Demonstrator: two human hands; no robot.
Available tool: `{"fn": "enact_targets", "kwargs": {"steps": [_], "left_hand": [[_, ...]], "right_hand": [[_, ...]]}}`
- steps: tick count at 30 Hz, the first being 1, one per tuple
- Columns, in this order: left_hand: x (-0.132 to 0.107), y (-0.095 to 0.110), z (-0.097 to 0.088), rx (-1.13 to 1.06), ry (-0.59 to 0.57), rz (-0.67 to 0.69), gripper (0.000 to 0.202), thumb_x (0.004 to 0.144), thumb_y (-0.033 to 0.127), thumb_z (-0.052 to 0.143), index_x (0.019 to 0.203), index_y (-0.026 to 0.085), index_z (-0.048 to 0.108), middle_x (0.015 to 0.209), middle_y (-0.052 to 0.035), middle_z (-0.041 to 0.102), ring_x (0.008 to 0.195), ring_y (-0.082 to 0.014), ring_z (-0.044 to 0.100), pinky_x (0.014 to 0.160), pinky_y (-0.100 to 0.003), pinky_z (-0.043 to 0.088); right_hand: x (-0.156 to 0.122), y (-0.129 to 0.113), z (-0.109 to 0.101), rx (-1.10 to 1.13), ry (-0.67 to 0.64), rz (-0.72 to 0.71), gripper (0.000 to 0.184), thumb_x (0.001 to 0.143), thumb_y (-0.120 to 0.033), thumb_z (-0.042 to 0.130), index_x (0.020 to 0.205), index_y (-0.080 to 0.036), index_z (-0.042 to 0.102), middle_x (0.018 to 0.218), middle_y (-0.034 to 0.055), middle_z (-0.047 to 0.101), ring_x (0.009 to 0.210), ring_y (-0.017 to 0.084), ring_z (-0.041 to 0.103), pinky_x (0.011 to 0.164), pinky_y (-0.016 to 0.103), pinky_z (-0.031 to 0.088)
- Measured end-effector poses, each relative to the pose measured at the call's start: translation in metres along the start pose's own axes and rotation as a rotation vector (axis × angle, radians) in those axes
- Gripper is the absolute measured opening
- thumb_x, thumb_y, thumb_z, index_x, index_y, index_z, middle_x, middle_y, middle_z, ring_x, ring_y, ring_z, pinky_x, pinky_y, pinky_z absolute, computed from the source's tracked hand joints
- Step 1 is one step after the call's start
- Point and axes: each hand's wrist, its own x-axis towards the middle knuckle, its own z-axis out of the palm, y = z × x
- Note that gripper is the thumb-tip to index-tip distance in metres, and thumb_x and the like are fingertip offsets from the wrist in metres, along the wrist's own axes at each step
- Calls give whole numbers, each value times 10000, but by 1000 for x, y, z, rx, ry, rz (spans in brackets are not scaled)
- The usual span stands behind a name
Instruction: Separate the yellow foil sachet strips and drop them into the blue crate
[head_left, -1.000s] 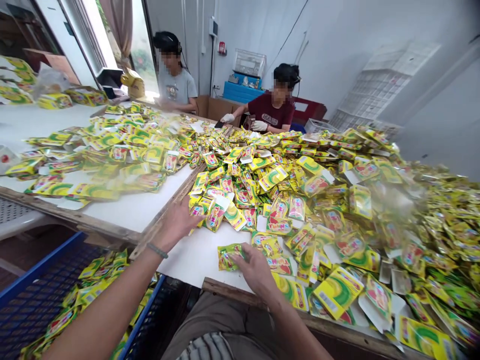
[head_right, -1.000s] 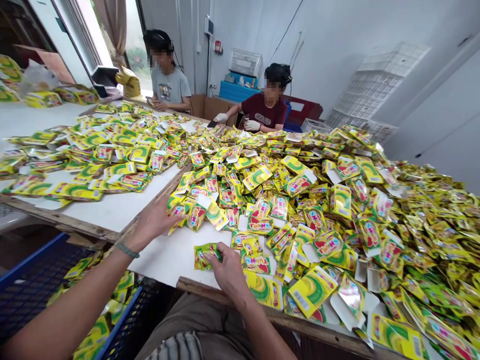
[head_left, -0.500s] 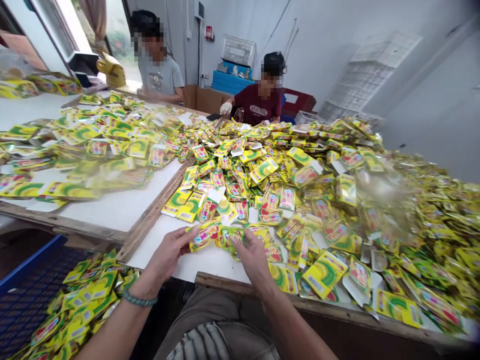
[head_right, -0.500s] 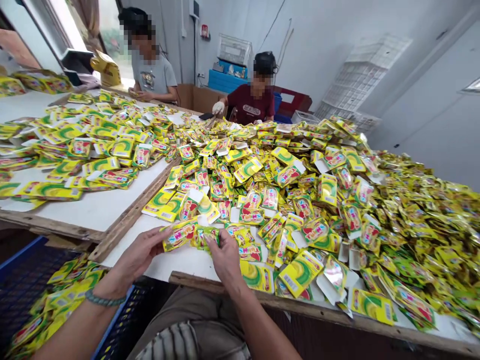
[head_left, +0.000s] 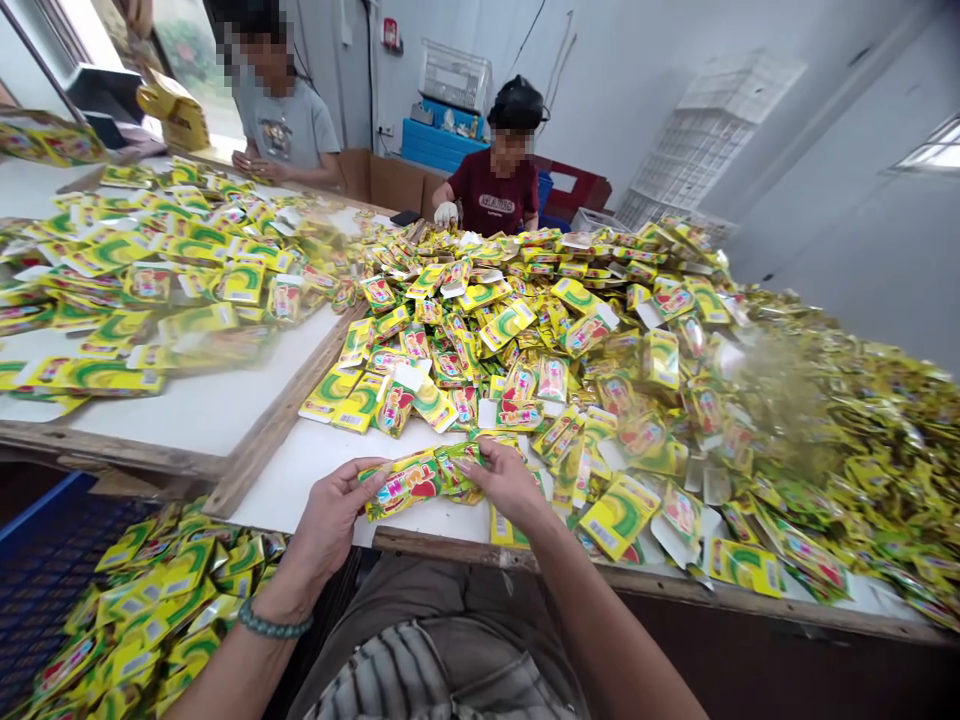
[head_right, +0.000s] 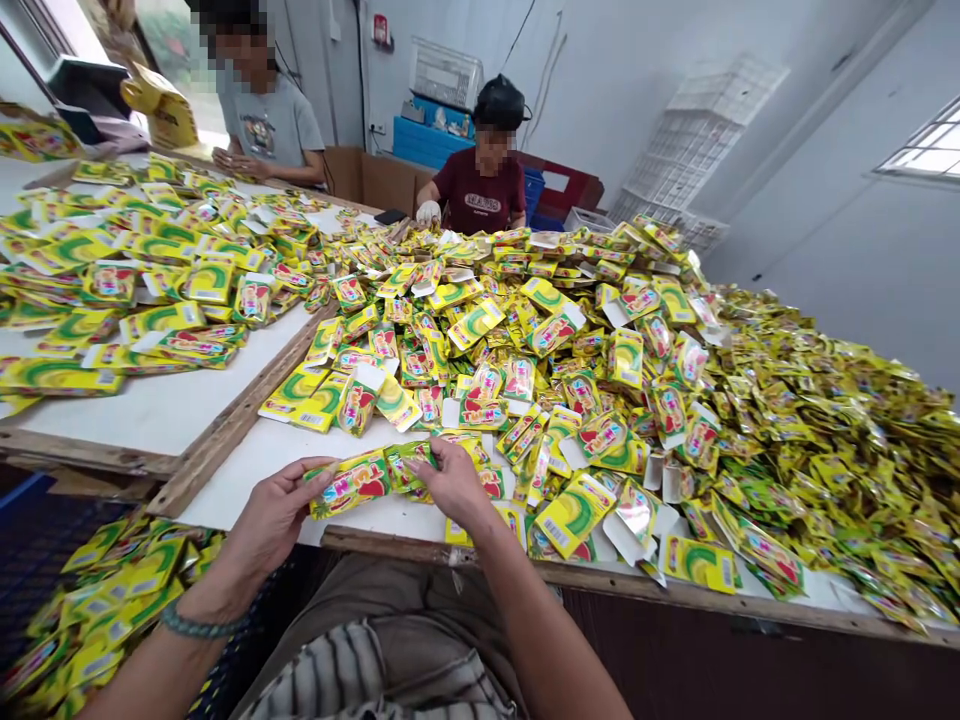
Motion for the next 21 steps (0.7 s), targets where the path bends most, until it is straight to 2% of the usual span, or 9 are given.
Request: {"fn": "enact_targets", "kwargs": {"steps": [2, 5, 9, 12, 16, 19, 21], "left_hand": [[-1, -1, 2, -5, -19, -6, 443, 503, 340, 892, 856, 142, 712, 686, -6, 726, 624, -108, 635, 576, -177, 497], [0, 0, 2, -17, -60, -31, 444, 504, 329, 896, 862, 147, 706, 687, -2, 725, 627, -105, 639, 580, -172, 497], [-1, 1, 4, -45, -84, -31, 451, 522, 323, 890, 885, 139, 694, 703, -13, 728, 620, -110, 639, 568, -177, 492], [-3, -4, 7, -74, -55, 4, 443, 520, 324, 889, 874, 148, 686, 695, -4, 726, 637, -119, 645, 593, -188, 501], [-6, -10, 10, -28, -89, 57, 395, 563, 344, 866, 867, 176, 677, 778, -1, 747, 691, -131, 660, 665, -214, 518], [-4, -7, 11, 119, -178, 25, 385, 592, 344, 849, 902, 181, 691, 865, -15, 754, 741, -150, 669, 691, -224, 512], [-2, -3, 13, 210, -185, 6, 401, 588, 356, 847, 916, 171, 708, 871, -24, 753, 742, -163, 669, 679, -229, 505]], "right_hand": [[0, -3, -6, -101, 4, -6, 260, 755, -406, 626, 655, -179, 545, 614, -36, 519, 605, 123, 458, 572, 234, 372], [1, -7, -13, -177, -38, -41, 194, 774, -364, 621, 733, -175, 625, 704, -9, 607, 697, 153, 527, 622, 244, 405], [3, -11, -20, -67, -129, -65, 187, 806, -331, 593, 890, -187, 679, 835, 7, 679, 791, 171, 591, 715, 267, 447], [3, -14, -22, -71, -128, -84, 208, 805, -280, 573, 955, -196, 690, 871, 10, 692, 819, 176, 607, 756, 284, 454], [3, -18, -16, -214, -89, -106, 162, 777, -244, 580, 858, -195, 712, 873, 15, 696, 861, 198, 615, 794, 306, 451], [4, -20, -7, -180, 12, -110, 173, 776, -281, 598, 874, -196, 712, 865, 14, 702, 847, 199, 618, 780, 302, 463], [5, -21, -2, -173, 75, -127, 186, 769, -289, 613, 900, -197, 708, 878, 17, 707, 844, 197, 620, 778, 299, 468]]}}
